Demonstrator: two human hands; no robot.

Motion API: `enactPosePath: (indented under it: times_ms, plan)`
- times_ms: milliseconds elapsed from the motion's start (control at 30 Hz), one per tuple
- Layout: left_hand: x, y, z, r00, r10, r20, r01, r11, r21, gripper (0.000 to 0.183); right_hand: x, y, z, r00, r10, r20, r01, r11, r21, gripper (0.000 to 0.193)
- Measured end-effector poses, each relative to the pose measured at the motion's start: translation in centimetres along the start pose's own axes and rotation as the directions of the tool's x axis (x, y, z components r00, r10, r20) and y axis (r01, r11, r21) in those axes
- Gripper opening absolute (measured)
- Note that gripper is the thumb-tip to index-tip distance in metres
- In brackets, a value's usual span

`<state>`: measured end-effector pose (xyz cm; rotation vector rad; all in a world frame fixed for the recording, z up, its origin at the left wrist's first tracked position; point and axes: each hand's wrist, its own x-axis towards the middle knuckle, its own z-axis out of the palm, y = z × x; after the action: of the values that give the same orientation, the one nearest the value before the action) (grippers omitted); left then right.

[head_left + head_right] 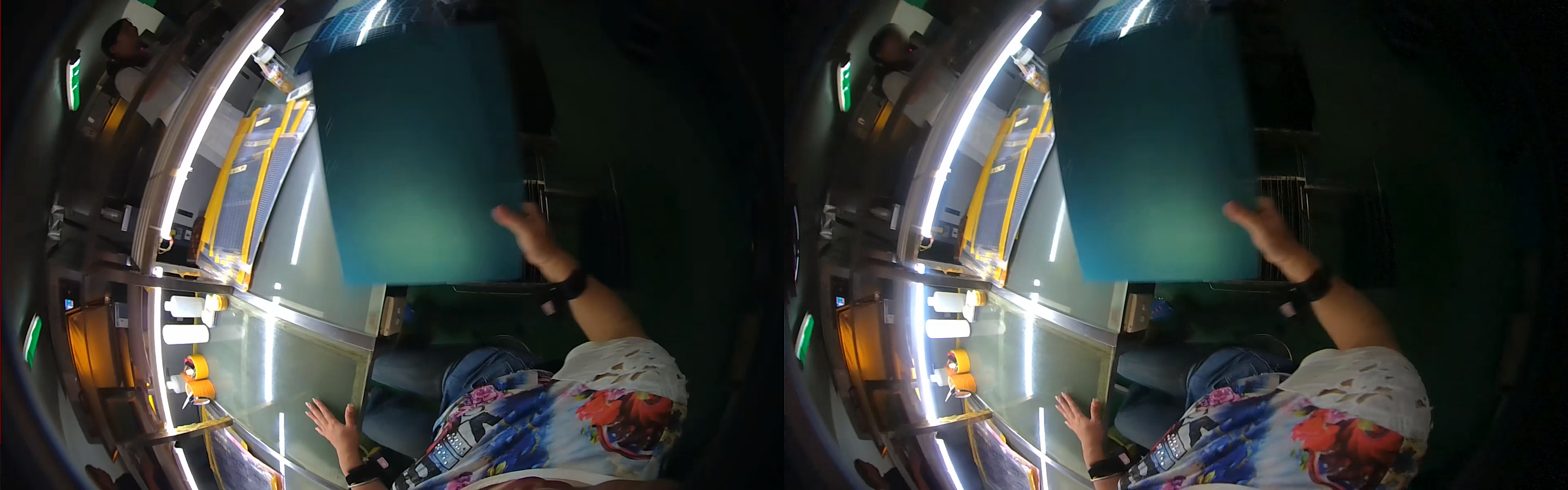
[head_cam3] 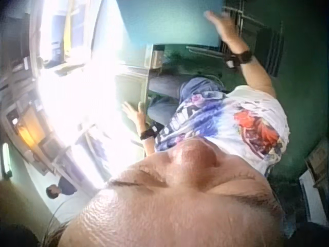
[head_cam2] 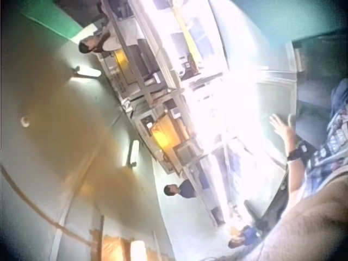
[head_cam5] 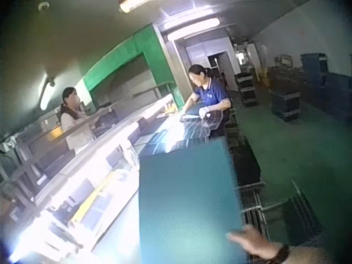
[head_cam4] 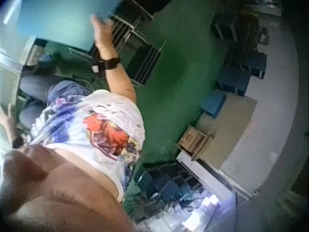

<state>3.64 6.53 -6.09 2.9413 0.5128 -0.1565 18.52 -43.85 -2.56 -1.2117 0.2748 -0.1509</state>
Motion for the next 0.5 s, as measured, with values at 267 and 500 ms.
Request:
enactPosePath:
  times_ms: [267,500]
  plan:
    - [-0.1,0.2,-0.3,1.000,-0.001,0.018,0.001,1.000,-0.001,0.089,0.3,-3.7,-10.0,0.885,-0.263,-0.383,0.166,0.949,-0.268,0.024]
    - [-0.4,1.0,-1.2,0.999,0.016,0.048,-0.014,0.999,-0.043,0.090,4.2,10.8,-9.8,0.852,-0.328,-0.408,-0.245,0.439,-0.865,0.029]
